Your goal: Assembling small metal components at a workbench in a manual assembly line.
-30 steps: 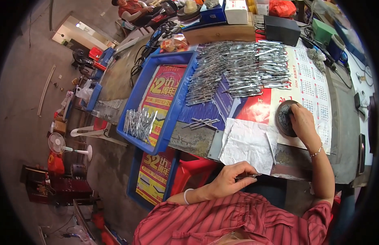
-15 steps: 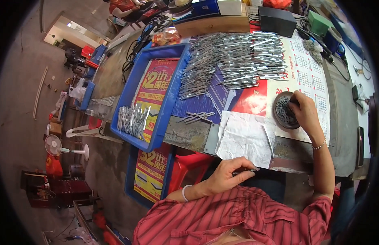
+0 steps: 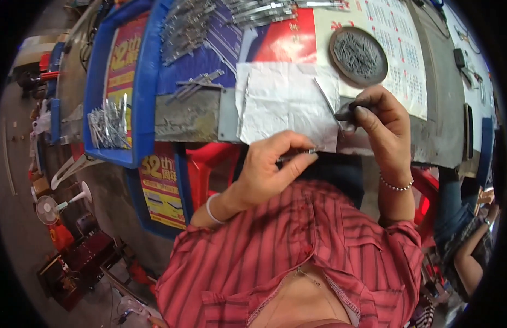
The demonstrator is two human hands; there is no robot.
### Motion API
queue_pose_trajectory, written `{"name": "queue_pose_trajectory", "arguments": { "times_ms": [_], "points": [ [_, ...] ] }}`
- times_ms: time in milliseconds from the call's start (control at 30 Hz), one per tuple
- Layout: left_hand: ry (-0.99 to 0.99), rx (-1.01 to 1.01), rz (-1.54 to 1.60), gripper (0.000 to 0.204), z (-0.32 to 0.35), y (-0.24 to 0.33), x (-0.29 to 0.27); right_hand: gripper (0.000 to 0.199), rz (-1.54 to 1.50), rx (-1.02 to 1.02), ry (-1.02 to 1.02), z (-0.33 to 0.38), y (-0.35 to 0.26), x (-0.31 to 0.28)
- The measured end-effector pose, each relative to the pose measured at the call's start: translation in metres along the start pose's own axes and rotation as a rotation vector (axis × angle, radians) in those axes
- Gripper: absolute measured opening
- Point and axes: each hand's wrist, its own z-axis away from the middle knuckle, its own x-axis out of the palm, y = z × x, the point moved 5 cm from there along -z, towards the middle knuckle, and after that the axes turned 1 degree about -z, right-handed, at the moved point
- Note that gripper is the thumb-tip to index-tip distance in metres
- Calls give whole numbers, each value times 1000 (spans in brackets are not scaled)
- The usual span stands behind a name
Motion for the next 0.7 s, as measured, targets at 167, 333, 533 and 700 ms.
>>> {"name": "queue_pose_trajectory", "arguments": {
  "times_ms": [167,333,533,700],
  "points": [
    [-8,-127,129,13,0,-3,5,16,-220,47,-18,15,19,16],
    [-1,-121,164,13,1,-6,6,15,-355,84,-64,14,23,29],
    [8,-103,163,12,2,-8,5,15,-279,117,-69,16,24,30],
    [-3,-110,170,12,2,-8,5,14,-233,148,-67,16,27,30]
  ]
}}
